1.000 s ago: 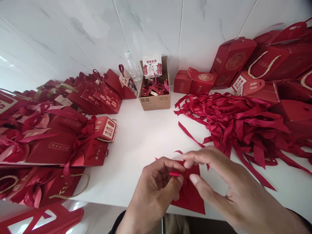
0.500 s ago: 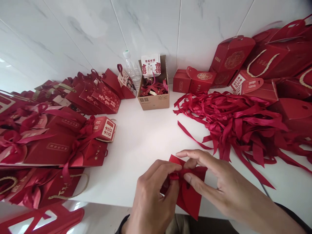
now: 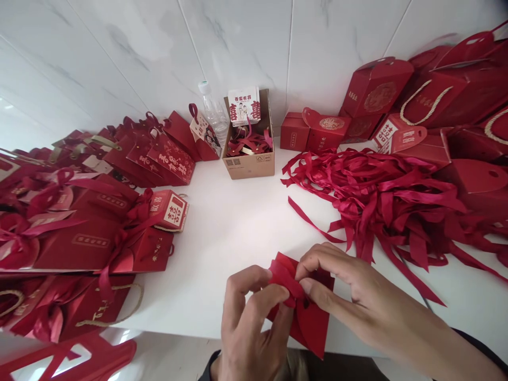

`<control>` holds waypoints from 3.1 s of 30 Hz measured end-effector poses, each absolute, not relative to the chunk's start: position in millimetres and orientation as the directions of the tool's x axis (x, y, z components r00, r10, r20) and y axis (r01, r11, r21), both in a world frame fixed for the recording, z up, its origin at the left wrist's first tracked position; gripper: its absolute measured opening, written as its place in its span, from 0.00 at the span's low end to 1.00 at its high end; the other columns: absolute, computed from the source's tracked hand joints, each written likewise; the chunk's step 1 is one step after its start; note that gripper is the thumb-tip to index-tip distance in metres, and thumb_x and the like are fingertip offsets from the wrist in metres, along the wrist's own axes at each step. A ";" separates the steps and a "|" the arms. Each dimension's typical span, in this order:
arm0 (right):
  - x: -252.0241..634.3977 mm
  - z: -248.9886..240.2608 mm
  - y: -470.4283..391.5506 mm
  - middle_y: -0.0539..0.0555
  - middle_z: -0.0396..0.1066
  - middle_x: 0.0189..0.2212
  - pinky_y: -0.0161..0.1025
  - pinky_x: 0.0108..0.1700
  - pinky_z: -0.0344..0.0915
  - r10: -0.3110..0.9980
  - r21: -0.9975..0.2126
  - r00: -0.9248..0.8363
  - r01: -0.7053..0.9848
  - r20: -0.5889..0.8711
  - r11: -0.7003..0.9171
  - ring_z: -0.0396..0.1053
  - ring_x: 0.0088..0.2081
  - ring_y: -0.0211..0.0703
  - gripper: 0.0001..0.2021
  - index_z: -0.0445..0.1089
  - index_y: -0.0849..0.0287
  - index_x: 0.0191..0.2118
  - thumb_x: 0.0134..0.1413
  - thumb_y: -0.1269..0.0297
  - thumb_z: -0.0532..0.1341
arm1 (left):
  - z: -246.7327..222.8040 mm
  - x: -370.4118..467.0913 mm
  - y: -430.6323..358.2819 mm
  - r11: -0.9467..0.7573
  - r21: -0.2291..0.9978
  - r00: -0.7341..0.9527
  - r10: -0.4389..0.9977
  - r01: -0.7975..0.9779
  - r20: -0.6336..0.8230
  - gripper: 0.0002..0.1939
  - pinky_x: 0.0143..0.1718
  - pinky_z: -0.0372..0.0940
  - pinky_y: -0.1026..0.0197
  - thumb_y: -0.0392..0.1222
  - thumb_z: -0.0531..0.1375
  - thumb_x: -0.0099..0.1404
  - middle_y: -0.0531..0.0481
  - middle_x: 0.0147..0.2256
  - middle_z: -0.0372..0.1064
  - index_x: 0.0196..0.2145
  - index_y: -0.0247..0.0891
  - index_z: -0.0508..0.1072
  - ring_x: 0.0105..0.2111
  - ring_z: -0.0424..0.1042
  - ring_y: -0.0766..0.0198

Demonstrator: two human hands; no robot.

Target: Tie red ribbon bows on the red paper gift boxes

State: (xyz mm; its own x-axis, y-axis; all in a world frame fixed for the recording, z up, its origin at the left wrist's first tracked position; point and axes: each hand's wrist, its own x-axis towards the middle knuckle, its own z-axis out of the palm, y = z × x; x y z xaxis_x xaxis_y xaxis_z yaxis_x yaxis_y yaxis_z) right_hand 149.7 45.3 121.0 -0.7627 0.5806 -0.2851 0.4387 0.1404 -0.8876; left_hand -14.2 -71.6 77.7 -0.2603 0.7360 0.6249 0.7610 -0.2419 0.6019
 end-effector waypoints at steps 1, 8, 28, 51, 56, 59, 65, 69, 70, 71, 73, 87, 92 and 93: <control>150.1 121.2 45.1 0.46 0.73 0.41 0.37 0.35 0.65 0.584 -0.882 -0.759 0.447 -0.287 0.148 0.70 0.38 0.39 0.13 0.70 0.46 0.43 0.75 0.48 0.54 | 78.2 -14.9 -72.3 -0.250 0.587 -0.244 0.735 0.770 0.633 0.14 0.35 0.72 0.71 0.21 0.62 0.65 0.51 0.45 0.65 0.41 0.39 0.74 0.38 0.71 0.71; 158.0 113.3 47.2 0.50 0.74 0.40 0.35 0.27 0.63 0.695 -0.843 -0.698 0.469 -0.172 0.262 0.68 0.34 0.42 0.15 0.70 0.49 0.38 0.74 0.48 0.55 | 78.9 -8.8 -85.2 -0.153 0.593 -0.292 0.756 0.791 0.586 0.13 0.32 0.67 0.62 0.21 0.62 0.64 0.52 0.40 0.68 0.36 0.40 0.74 0.32 0.69 0.68; 159.8 105.1 49.1 0.46 0.72 0.34 0.37 0.17 0.50 0.775 -0.795 -0.628 0.504 -0.070 0.338 0.46 0.17 0.34 0.13 0.69 0.49 0.38 0.72 0.48 0.56 | 75.0 -6.0 -97.8 -0.245 0.555 -0.173 0.786 0.795 0.594 0.13 0.29 0.65 0.60 0.20 0.61 0.64 0.49 0.35 0.65 0.39 0.36 0.76 0.32 0.65 0.64; 150.6 103.1 57.1 0.49 0.79 0.36 0.40 0.30 0.68 0.808 -0.767 -0.580 0.563 -0.102 0.307 0.74 0.32 0.44 0.15 0.71 0.50 0.40 0.72 0.47 0.55 | 70.7 -14.8 -106.6 -0.383 0.396 0.023 0.742 0.834 0.670 0.08 0.32 0.67 0.58 0.27 0.65 0.66 0.50 0.35 0.69 0.41 0.37 0.79 0.32 0.70 0.63; 167.4 106.6 61.1 0.48 0.79 0.39 0.38 0.28 0.69 0.779 -0.789 -0.625 0.501 -0.046 0.356 0.73 0.28 0.41 0.14 0.72 0.46 0.52 0.71 0.46 0.58 | 75.5 -7.7 -110.0 -0.043 0.629 -0.333 0.818 0.776 0.468 0.16 0.35 0.71 0.54 0.44 0.55 0.75 0.40 0.46 0.68 0.56 0.37 0.73 0.41 0.74 0.53; 170.4 108.7 61.2 0.49 0.80 0.43 0.41 0.36 0.73 0.729 -0.770 -0.684 0.464 0.001 0.437 0.78 0.38 0.46 0.11 0.73 0.43 0.52 0.69 0.51 0.62 | 76.0 -4.4 -106.5 0.027 0.682 -0.400 0.826 0.730 0.396 0.10 0.38 0.70 0.54 0.37 0.56 0.71 0.42 0.45 0.66 0.48 0.41 0.74 0.42 0.71 0.54; 163.1 117.7 49.1 0.51 0.77 0.49 0.49 0.54 0.71 0.740 -0.717 -0.627 0.397 0.244 0.573 0.75 0.55 0.53 0.08 0.70 0.44 0.52 0.72 0.59 0.60 | 81.6 1.5 -102.8 -0.203 0.637 -0.220 0.826 0.743 0.519 0.10 0.36 0.66 0.55 0.29 0.58 0.70 0.47 0.37 0.67 0.35 0.41 0.75 0.37 0.68 0.57; 168.1 126.8 36.6 0.50 0.76 0.43 0.47 0.52 0.72 0.568 -0.699 -0.799 0.293 0.195 0.653 0.75 0.50 0.51 0.07 0.72 0.43 0.51 0.69 0.58 0.64 | 91.8 -1.7 -97.9 -0.210 0.681 -0.254 0.819 0.702 0.514 0.13 0.37 0.67 0.56 0.26 0.56 0.71 0.49 0.37 0.69 0.42 0.41 0.76 0.37 0.70 0.59; 169.5 127.3 34.1 0.50 0.76 0.41 0.46 0.50 0.73 0.504 -0.683 -0.845 0.263 0.177 0.681 0.75 0.48 0.50 0.09 0.73 0.43 0.50 0.66 0.58 0.66 | 93.9 -6.3 -94.9 -0.164 0.714 -0.280 0.842 0.680 0.460 0.14 0.39 0.69 0.57 0.26 0.55 0.72 0.48 0.39 0.70 0.45 0.42 0.75 0.39 0.71 0.59; 170.9 126.9 31.9 0.49 0.76 0.39 0.46 0.49 0.73 0.443 -0.661 -0.882 0.237 0.161 0.712 0.76 0.45 0.50 0.09 0.74 0.44 0.49 0.64 0.59 0.68 | 95.3 -11.9 -91.0 -0.115 0.743 -0.297 0.868 0.659 0.398 0.14 0.41 0.70 0.57 0.28 0.55 0.72 0.47 0.43 0.70 0.49 0.42 0.74 0.43 0.72 0.59; 173.6 123.7 29.0 0.49 0.76 0.35 0.45 0.46 0.72 0.355 -0.609 -0.922 0.193 0.156 0.769 0.75 0.39 0.47 0.04 0.75 0.48 0.44 0.64 0.63 0.69 | 96.0 -24.1 -81.5 -0.080 0.756 -0.256 0.913 0.649 0.317 0.19 0.51 0.71 0.57 0.31 0.56 0.74 0.45 0.53 0.70 0.59 0.43 0.70 0.54 0.71 0.59; 182.0 110.8 15.7 0.49 0.73 0.32 0.45 0.44 0.66 0.482 -0.495 -0.829 0.304 0.285 0.814 0.71 0.34 0.45 0.03 0.69 0.53 0.41 0.71 0.65 0.60 | 83.6 -31.7 -54.2 -0.157 0.859 -0.168 0.949 0.488 0.268 0.10 0.49 0.68 0.61 0.29 0.60 0.70 0.51 0.44 0.71 0.44 0.44 0.73 0.48 0.72 0.63; 179.3 109.6 17.4 0.49 0.69 0.30 0.43 0.40 0.65 0.499 -0.504 -0.819 0.316 0.284 0.804 0.68 0.32 0.44 0.10 0.66 0.54 0.39 0.71 0.75 0.52 | 79.5 -30.3 -56.9 -0.126 0.878 -0.247 0.932 0.461 0.264 0.09 0.48 0.68 0.62 0.30 0.59 0.72 0.52 0.45 0.73 0.43 0.44 0.71 0.47 0.74 0.64; 180.8 108.9 18.0 0.49 0.69 0.30 0.43 0.39 0.65 0.509 -0.513 -0.819 0.327 0.266 0.794 0.68 0.32 0.44 0.09 0.65 0.54 0.39 0.71 0.73 0.53 | 78.9 -29.9 -57.7 -0.118 0.884 -0.262 0.930 0.453 0.259 0.09 0.48 0.68 0.62 0.30 0.58 0.73 0.52 0.45 0.73 0.43 0.44 0.71 0.47 0.74 0.64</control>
